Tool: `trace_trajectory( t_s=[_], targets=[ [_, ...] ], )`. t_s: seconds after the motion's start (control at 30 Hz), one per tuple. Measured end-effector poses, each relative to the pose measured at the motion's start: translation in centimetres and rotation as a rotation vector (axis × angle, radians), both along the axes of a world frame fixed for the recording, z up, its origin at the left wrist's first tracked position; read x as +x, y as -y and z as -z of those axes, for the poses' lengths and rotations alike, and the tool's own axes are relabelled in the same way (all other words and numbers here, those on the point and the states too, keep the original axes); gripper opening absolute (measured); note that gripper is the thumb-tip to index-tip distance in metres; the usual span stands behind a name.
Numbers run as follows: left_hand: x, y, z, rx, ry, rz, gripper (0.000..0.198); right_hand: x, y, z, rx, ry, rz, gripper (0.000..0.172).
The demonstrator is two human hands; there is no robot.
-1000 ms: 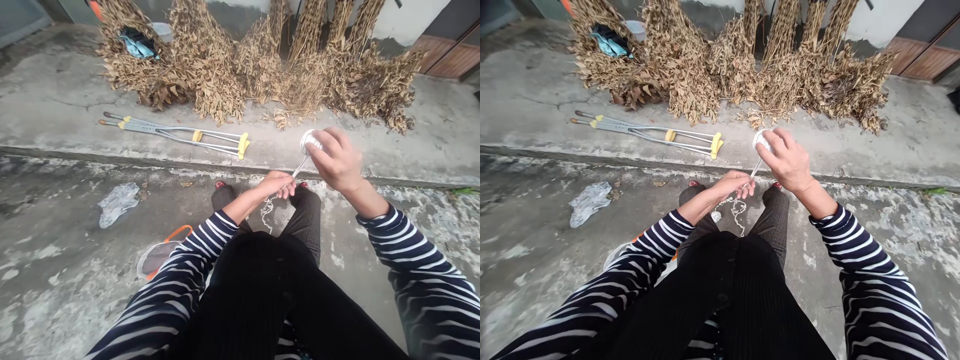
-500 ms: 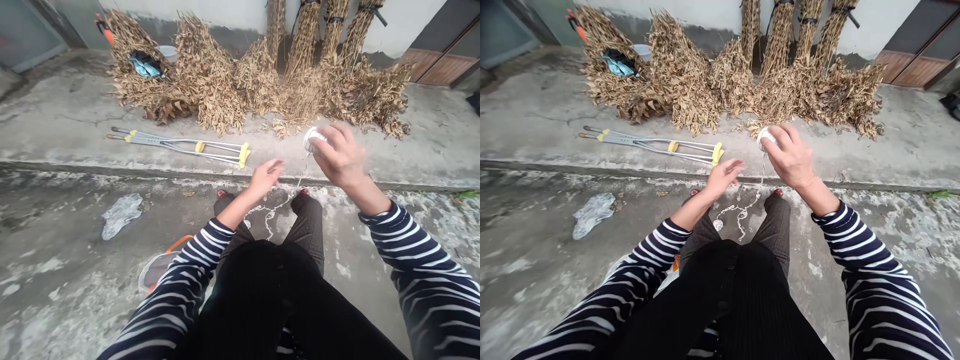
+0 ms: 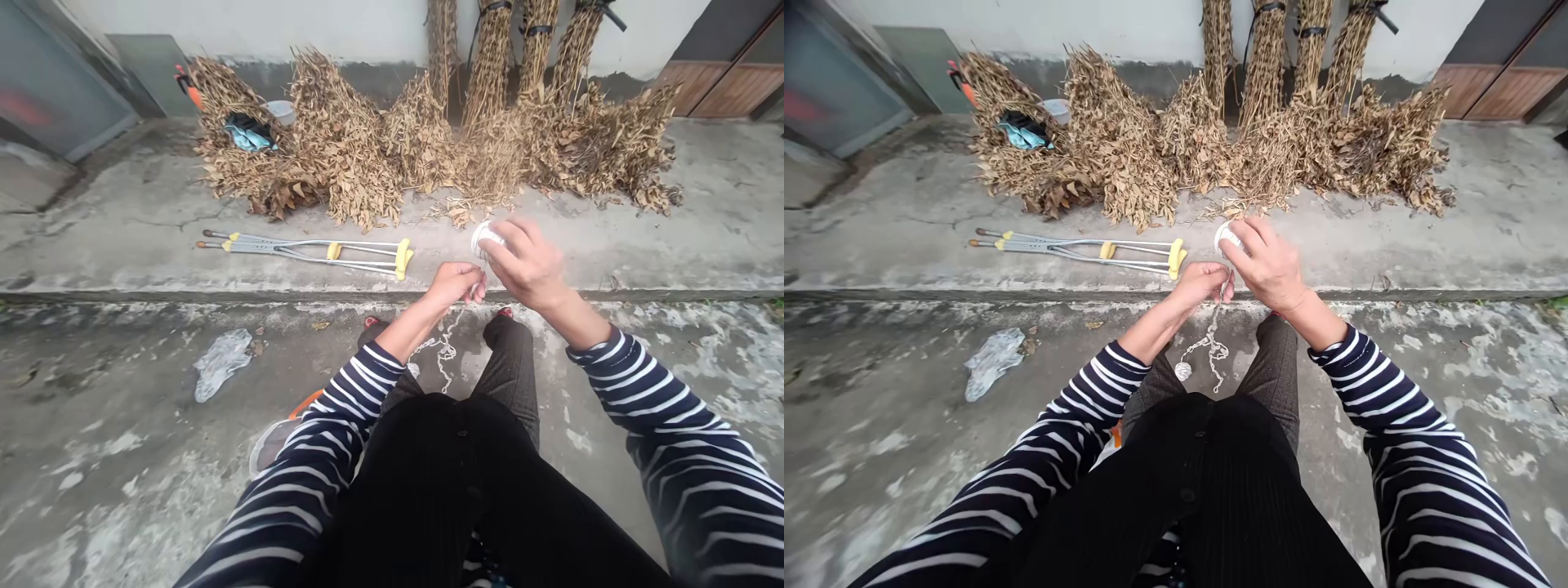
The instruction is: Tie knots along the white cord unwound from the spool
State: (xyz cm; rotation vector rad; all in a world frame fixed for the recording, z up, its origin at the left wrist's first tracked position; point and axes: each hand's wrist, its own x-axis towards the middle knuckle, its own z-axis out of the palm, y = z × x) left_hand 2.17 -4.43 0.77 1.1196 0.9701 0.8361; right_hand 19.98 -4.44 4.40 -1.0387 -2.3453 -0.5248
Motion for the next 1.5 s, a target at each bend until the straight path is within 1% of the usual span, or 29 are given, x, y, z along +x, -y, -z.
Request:
trace_trajectory(
  t_s=[0.07, 0.13, 0.27, 0.4, 0.47, 0.53, 0.6, 0.67, 0.73, 0.8, 0.83, 0.9, 0.97, 1.07, 1.2, 1.27, 1.4, 1.5],
  targets=[
    [-0.1, -0.2, 0.4, 0.016, -0.087, 0.063, 0.027, 0.0, -0.1, 0.1, -0.014, -0.023, 0.006, 0.033],
    [-0.4, -0.1, 1.0, 0.03, -0.145, 0.081, 0.026, 0.2, -0.2, 0.1, -0.025, -0.04, 0.019, 0.035],
    [-0.9, -0.5, 2.7, 0.06, -0.235, 0.057, 0.026, 0.7, -0.3, 0.1, -0.007, -0.01, 0.038, 0.034],
    [-0.7, -2.5, 4.4, 0.141, -0.37, -0.006, 0.021, 0.5, -0.3, 0.4, 0.032, 0.028, 0.059, 0.03],
    [-0.3, -3.5, 4.9, 0.149, -0.404, -0.034, 0.018, 0.4, -0.6, 0.3, 0.051, 0.026, 0.076, 0.03],
    [0.1, -3.6, 5.0, 0.11, -0.354, -0.04, 0.016, 0.6, -1.1, 0.1, 0.068, 0.015, 0.082, 0.03],
    [0.2, -2.6, 4.5, 0.063, -0.242, -0.008, 0.017, 1.2, -1.6, 0.0, 0.081, -0.001, 0.092, 0.029],
    [-0.1, -0.7, 3.6, 0.036, -0.125, 0.057, 0.019, 2.1, -1.9, 0.3, 0.082, -0.011, 0.107, 0.028],
    [-0.7, 1.3, 2.0, 0.023, -0.021, 0.113, 0.021, 2.8, -1.9, 1.0, 0.068, -0.013, 0.108, 0.027],
    [-1.5, 2.7, 0.1, -0.003, 0.061, 0.131, 0.022, 2.9, -1.4, 2.2, 0.051, -0.018, 0.085, 0.026],
    [-1.8, 3.0, -0.8, -0.018, 0.093, 0.127, 0.021, 2.8, -1.1, 2.9, 0.042, -0.029, 0.068, 0.026],
    [-2.1, 2.9, -2.3, -0.038, 0.152, 0.096, 0.02, 2.2, -0.3, 4.2, 0.008, -0.072, 0.034, 0.026],
    [-2.2, 2.1, -3.1, -0.048, 0.206, 0.053, 0.018, 1.5, 0.4, 5.2, -0.064, -0.127, -0.004, 0.025],
    [-2.0, 1.1, -3.3, -0.066, 0.223, 0.027, 0.017, 1.1, 0.8, 5.9, -0.194, -0.211, -0.06, 0.023],
    [-2.0, 1.0, -3.2, -0.05, 0.174, 0.085, 0.016, 1.7, 0.4, 5.4, -0.293, -0.348, -0.062, 0.023],
    [-2.1, 1.0, -3.4, -0.041, 0.157, 0.097, 0.015, 1.8, 0.3, 5.1, -0.334, -0.373, -0.08, 0.025],
    [-2.0, 0.2, -3.4, -0.046, 0.196, 0.025, 0.015, 1.1, 0.6, 5.0, -0.406, -0.393, -0.178, 0.029],
    [-1.9, -0.7, -3.0, -0.082, 0.235, 0.004, 0.016, 0.6, 1.2, 5.3, -0.406, -0.43, -0.176, 0.036]
  ],
)
